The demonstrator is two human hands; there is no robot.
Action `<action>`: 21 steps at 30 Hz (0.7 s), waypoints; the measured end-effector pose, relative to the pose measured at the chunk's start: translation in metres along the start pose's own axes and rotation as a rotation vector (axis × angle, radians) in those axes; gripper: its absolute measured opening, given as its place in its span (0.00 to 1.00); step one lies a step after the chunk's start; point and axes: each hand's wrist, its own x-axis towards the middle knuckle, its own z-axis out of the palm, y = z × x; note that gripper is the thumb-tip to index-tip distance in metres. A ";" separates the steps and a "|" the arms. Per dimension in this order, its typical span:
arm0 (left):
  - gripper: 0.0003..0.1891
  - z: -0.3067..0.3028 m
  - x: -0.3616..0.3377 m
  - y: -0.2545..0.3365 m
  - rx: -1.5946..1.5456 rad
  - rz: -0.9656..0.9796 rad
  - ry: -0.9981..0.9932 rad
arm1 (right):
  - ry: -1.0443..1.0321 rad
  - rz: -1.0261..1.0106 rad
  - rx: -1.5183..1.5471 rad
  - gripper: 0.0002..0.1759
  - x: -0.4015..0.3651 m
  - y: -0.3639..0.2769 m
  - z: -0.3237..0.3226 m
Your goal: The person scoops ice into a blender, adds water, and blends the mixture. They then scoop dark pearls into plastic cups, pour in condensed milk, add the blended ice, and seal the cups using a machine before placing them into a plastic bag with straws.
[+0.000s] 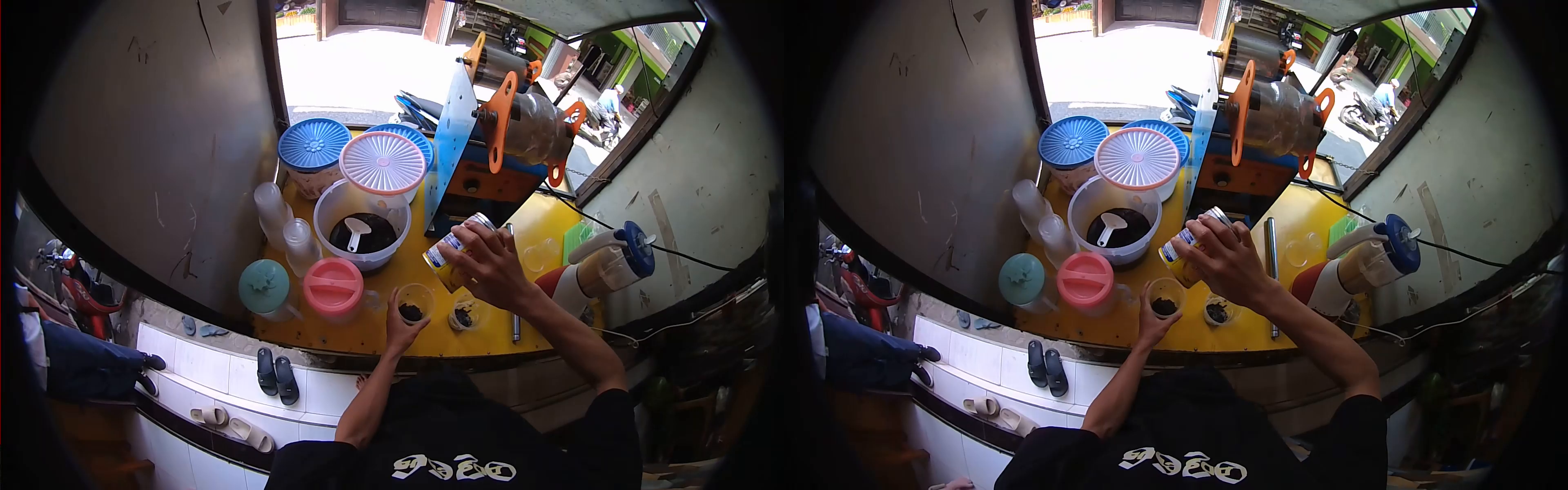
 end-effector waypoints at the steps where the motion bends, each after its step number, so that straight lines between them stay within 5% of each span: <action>1: 0.47 0.001 0.002 -0.002 -0.005 -0.004 0.004 | -0.006 -0.006 0.000 0.27 0.002 0.000 -0.002; 3: 0.44 0.008 0.008 -0.006 -0.089 -0.078 -0.098 | -0.010 -0.050 -0.039 0.27 0.004 0.004 -0.007; 10: 0.44 -0.014 0.035 0.118 -0.101 -0.044 -0.400 | -0.005 -0.097 -0.066 0.29 0.010 0.016 -0.033; 15: 0.42 -0.004 0.050 0.134 -0.697 -0.056 -0.598 | 0.029 -0.118 -0.084 0.33 0.016 0.016 -0.048; 21: 0.40 -0.003 0.060 0.164 -0.448 0.147 -0.418 | 0.147 -0.060 0.060 0.35 0.004 0.022 -0.066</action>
